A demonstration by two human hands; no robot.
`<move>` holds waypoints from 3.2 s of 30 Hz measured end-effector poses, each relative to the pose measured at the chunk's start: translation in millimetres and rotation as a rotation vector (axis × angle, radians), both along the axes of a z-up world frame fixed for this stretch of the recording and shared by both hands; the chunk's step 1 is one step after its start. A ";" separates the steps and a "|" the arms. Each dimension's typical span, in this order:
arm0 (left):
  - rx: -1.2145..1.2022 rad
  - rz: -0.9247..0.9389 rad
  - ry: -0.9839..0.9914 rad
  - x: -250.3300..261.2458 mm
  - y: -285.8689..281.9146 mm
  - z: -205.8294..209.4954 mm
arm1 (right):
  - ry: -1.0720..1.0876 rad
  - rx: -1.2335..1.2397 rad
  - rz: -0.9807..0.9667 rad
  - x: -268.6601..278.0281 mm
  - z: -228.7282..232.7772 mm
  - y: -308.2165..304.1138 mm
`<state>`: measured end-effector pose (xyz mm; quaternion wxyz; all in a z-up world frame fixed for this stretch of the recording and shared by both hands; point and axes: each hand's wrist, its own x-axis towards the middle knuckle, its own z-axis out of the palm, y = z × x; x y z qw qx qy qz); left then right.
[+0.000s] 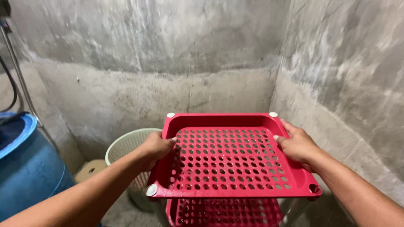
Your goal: The person assembles a red plastic three-tier shelf by inserting white support poles into the trays and stacking them. They then place a black plastic basket on the top shelf. The person repeatedly wipes the shelf surfaces with wet hands during the process.
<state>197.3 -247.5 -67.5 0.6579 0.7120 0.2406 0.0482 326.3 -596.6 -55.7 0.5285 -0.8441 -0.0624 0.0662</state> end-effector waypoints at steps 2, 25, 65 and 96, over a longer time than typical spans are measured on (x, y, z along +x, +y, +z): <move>-0.011 0.006 0.039 8.3 1.9 -16.0 | 0.084 -0.026 -0.040 5.3 -7.6 0.0; 0.895 -0.130 0.142 229.3 77.4 -108.7 | -0.056 -0.349 -0.157 178.5 -118.2 48.9; 1.170 -0.464 0.211 526.7 64.1 -253.1 | -0.443 -0.900 0.052 452.9 -244.0 29.3; 1.106 -0.473 0.187 558.1 59.1 -269.0 | -0.773 -1.170 0.250 560.2 -316.3 34.8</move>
